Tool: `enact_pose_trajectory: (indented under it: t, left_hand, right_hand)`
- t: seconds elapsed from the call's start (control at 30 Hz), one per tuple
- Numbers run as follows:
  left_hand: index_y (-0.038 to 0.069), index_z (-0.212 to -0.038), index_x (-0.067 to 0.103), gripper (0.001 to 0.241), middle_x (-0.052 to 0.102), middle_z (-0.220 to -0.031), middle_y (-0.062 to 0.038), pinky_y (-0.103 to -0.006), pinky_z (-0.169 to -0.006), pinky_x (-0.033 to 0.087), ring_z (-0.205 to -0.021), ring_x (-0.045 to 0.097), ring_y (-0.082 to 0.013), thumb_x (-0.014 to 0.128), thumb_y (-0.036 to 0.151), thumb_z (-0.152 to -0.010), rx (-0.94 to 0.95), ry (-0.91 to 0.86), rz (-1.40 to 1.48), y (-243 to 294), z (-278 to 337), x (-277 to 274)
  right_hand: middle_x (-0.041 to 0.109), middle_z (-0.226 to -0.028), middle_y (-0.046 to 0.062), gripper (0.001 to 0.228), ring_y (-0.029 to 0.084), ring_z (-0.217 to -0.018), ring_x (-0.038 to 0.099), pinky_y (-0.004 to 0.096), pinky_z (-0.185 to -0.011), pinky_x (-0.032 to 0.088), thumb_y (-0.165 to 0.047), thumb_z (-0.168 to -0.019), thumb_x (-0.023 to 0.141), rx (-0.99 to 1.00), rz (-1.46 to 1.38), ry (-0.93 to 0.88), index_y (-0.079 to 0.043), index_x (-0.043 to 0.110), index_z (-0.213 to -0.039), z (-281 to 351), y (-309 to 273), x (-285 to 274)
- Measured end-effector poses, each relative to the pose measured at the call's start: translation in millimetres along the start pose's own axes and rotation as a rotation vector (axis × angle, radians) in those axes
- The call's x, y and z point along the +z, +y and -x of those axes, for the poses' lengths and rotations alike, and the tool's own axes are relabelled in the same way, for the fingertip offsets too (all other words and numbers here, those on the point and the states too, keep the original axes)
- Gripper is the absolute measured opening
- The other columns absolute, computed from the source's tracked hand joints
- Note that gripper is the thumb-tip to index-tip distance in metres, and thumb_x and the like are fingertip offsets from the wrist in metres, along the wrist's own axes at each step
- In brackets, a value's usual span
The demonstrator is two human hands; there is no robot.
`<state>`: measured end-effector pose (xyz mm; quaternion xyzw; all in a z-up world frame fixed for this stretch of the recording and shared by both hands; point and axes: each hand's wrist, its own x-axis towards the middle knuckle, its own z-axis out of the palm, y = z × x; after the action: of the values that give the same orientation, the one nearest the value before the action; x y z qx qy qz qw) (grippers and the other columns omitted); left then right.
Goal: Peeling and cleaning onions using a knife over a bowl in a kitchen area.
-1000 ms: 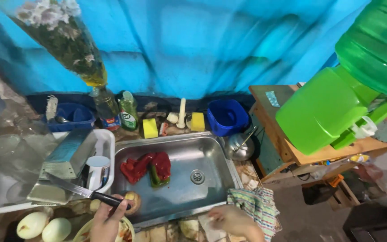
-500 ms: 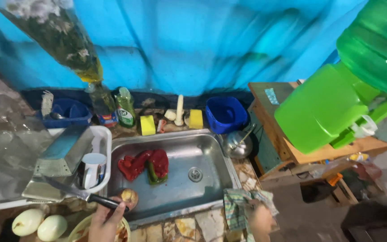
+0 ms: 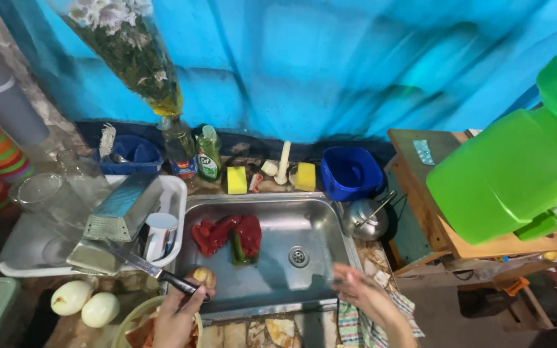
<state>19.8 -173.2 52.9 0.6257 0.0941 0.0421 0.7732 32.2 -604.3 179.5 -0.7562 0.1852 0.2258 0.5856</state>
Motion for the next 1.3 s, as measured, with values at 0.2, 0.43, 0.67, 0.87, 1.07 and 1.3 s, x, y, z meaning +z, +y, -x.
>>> enact_pose_trajectory:
  t: [0.2,0.43,0.67,0.87,1.07,1.3]
  left_hand:
    - [0.002,-0.101,0.068,0.018,0.077,-0.089,-0.006,-0.0246,-0.064,0.045,-0.075,0.059,-0.0105,0.068,0.020,-0.094,0.000,-0.040,-0.121,29,2,1]
    - [0.001,-0.098,0.069,0.022,0.074,-0.080,-0.007,-0.0257,-0.061,0.048,-0.069,0.066,-0.0133,0.065,0.022,-0.096,-0.183,0.027,0.113,65,-16,17]
    - [0.011,-0.101,0.065,0.021,0.073,-0.073,-0.010,-0.0292,-0.051,0.041,-0.057,0.060,-0.0154,0.065,0.031,-0.096,-0.403,-0.103,-0.139,34,-110,36]
    - [0.009,-0.102,0.066,0.023,0.074,-0.081,-0.006,-0.0306,-0.055,0.050,-0.066,0.068,-0.0158,0.066,0.031,-0.097,-0.390,-0.098,-0.175,28,-179,44]
    - [0.012,-0.110,0.067,0.024,0.074,-0.087,-0.003,-0.0304,-0.061,0.049,-0.074,0.068,-0.0141,0.068,0.027,-0.092,-0.291,-0.187,-0.124,28,-181,34]
    - [0.000,-0.096,0.074,0.036,0.080,-0.081,-0.009,-0.0359,-0.065,0.054,-0.072,0.073,-0.0223,0.060,0.033,-0.097,-0.360,-0.034,-0.497,44,-176,64]
  right_hand:
    - [0.063,-0.143,0.011,0.057,0.030,-0.136,0.061,0.044,-0.113,0.049,-0.048,-0.086,0.079,-0.840,0.449,0.335,-0.017,0.065,-0.131,-26,-8,48]
    - [0.022,-0.167,0.015,0.080,0.039,-0.143,0.038,0.056,-0.111,0.037,-0.027,-0.077,0.081,-0.397,1.317,0.732,-0.021,0.045,-0.148,0,-66,115]
    - [0.026,-0.162,0.022,0.092,0.047,-0.143,0.039,0.051,-0.107,0.038,-0.017,-0.067,0.089,-1.014,0.719,0.328,-0.013,0.047,-0.149,41,-112,156]
    - [0.066,-0.140,0.022,0.055,0.034,-0.129,0.069,0.042,-0.114,0.051,-0.028,-0.089,0.080,-0.755,0.278,-0.224,-0.012,0.064,-0.139,18,-133,143]
    - [0.030,-0.163,0.016,0.081,0.043,-0.141,0.041,0.056,-0.110,0.037,-0.023,-0.073,0.086,-1.202,0.711,0.195,-0.015,0.050,-0.146,103,-161,158]
    - [0.023,-0.176,-0.008,0.056,0.035,-0.167,0.018,0.082,-0.120,0.018,-0.044,-0.104,0.062,-1.704,1.013,0.213,-0.044,0.047,-0.158,115,-106,265]
